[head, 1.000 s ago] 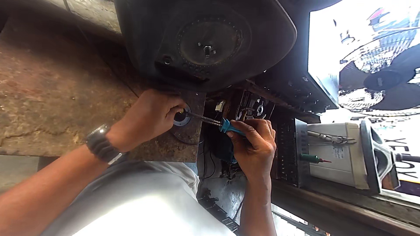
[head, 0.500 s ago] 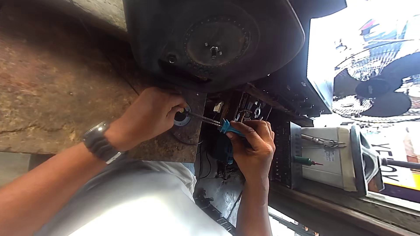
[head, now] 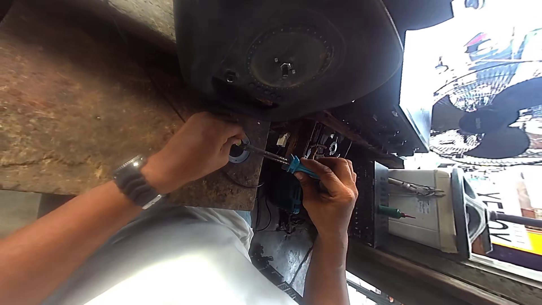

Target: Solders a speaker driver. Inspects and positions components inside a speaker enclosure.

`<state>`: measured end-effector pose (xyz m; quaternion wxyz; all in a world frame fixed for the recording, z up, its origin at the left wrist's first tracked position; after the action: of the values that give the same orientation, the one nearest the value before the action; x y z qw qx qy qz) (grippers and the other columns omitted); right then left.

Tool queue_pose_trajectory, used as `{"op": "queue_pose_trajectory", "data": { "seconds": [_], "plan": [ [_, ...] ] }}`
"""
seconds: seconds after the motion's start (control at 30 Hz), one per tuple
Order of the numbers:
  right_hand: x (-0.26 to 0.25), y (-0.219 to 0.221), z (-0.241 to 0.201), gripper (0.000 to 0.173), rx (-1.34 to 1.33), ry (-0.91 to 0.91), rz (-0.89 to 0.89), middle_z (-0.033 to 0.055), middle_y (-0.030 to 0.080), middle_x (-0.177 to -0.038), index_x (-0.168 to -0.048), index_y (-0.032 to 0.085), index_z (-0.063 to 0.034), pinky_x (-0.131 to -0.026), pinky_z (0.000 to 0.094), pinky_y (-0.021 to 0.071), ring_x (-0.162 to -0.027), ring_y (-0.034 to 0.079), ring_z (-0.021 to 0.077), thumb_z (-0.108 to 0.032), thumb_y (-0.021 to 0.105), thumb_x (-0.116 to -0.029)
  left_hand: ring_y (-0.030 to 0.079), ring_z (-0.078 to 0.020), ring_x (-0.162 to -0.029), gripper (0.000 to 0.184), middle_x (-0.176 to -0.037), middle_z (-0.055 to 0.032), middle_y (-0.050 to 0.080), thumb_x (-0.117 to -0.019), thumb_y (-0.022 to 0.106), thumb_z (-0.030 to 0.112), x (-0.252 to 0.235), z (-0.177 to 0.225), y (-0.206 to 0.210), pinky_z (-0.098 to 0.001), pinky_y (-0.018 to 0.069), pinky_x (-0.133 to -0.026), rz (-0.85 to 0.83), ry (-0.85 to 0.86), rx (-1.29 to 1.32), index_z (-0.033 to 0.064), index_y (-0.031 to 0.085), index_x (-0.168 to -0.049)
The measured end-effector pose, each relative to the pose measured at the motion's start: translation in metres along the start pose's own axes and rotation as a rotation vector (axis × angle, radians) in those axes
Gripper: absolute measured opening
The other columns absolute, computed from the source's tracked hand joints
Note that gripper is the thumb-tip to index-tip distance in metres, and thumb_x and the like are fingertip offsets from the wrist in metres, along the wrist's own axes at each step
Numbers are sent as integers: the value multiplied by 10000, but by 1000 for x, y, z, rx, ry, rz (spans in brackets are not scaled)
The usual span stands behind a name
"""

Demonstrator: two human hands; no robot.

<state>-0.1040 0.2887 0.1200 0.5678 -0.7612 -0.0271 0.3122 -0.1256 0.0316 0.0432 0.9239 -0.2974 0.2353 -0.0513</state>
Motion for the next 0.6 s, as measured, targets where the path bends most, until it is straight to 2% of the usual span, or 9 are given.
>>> {"op": "queue_pose_trajectory", "data": {
  "seconds": [0.23, 0.6],
  "plan": [
    [1, -1, 0, 214, -2, 6, -1, 57, 673, -1070, -1110, 804, -201, -877, 424, 452, -1026, 601, 203, -243, 791, -901, 686, -124, -818, 201, -867, 1, 720, -1009, 565, 151, 0, 0, 0, -342, 557, -746, 3, -13, -4, 140, 765, -986],
    [3, -1, 2, 214, -7, 13, 5, 58, 670, -1070, -1111, 804, -197, -888, 418, 458, -1025, 602, 197, -244, 791, -903, 691, -138, -818, 195, -874, -9, 723, -996, 572, 126, 0, -1, 2, -356, 565, -750, -13, -19, -11, 135, 767, -995]
  ]
}}
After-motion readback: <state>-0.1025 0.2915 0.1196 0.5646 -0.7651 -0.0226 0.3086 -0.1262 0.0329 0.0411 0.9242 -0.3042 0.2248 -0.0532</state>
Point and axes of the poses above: each hand's wrist, its own x-axis away from the middle knuckle, its own y-axis out of the palm, z = x × y, the point moved 6 cm from there along -x, towards the middle knuckle
